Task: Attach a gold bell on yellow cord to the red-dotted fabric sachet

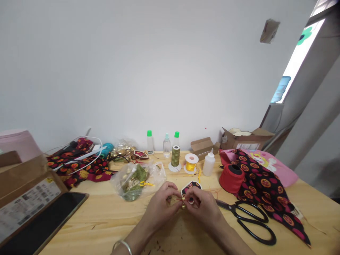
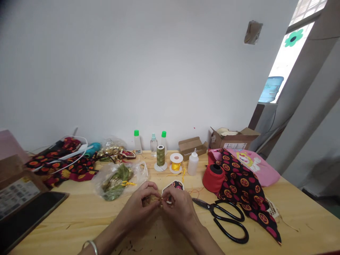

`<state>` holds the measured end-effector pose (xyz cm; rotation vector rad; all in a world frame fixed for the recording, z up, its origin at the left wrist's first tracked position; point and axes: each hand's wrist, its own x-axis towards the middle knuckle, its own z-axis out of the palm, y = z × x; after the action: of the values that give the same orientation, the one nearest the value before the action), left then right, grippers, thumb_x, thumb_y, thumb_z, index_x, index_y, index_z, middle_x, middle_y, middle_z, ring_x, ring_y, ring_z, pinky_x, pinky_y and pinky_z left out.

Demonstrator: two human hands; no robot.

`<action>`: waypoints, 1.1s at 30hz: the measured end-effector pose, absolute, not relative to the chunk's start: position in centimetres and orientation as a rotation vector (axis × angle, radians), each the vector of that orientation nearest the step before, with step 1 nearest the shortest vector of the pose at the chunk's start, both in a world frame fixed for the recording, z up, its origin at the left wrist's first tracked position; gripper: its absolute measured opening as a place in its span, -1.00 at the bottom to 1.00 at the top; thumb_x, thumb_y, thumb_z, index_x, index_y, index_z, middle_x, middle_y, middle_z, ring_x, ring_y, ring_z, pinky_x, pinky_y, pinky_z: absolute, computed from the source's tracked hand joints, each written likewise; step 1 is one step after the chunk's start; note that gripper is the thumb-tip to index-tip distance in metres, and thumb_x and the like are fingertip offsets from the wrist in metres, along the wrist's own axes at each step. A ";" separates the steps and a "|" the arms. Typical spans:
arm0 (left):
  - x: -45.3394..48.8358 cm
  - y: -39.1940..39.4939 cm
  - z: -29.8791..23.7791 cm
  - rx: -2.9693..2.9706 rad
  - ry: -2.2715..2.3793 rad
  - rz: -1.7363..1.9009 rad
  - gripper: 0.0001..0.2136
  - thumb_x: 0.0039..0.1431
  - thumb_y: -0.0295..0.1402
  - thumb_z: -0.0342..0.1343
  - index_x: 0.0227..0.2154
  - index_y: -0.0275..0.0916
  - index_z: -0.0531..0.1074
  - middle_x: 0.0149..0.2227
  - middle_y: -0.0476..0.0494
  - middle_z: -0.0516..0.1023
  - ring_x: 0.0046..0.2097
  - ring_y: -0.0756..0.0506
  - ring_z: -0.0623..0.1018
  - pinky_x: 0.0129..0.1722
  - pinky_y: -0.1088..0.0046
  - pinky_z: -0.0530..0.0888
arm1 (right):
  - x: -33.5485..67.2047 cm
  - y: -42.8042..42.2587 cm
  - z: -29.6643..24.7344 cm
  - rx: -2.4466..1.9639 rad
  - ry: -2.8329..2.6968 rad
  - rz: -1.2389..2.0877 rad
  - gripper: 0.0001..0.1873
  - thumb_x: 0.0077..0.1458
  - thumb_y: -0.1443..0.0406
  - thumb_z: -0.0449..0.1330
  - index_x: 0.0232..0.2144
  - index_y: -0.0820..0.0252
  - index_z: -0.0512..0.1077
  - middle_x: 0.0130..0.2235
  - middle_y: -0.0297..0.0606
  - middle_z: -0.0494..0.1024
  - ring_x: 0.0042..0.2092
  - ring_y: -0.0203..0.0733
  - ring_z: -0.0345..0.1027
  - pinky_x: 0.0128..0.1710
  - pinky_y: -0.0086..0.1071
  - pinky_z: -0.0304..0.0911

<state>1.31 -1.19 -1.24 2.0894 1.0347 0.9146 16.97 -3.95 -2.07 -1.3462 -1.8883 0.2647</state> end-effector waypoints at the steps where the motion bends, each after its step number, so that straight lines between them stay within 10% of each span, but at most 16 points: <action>1: 1.3 -1.2 -1.3 2.097 1.033 0.923 -0.89 -0.11 -0.45 0.06 -0.48 -0.19 0.46 -0.32 -0.09 0.36 -0.24 -0.06 0.39 -0.23 0.48 0.33 | 16.9 -4.0 -2.1 -1.337 -1.891 0.264 -0.89 -0.22 0.46 0.06 -0.59 0.21 0.34 -0.63 -0.44 0.36 -0.63 -0.42 0.11 -0.65 -0.59 -0.03; 33: 1.4 -0.4 -1.5 1.748 1.042 0.887 -0.86 -0.15 -0.34 0.12 -0.67 -0.30 0.45 -0.51 -0.07 0.45 -0.40 -0.04 0.43 -0.36 0.51 0.34 | 16.8 -5.9 -2.4 -1.389 -1.788 0.001 -0.84 -0.10 0.41 0.07 -0.55 0.14 0.44 -0.55 -0.33 0.49 -0.54 -0.30 0.28 -0.55 -0.50 0.10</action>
<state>1.39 -0.38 -1.48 1.7483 1.0419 0.8871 16.80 -5.92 -2.42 -1.3888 -1.7884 0.0007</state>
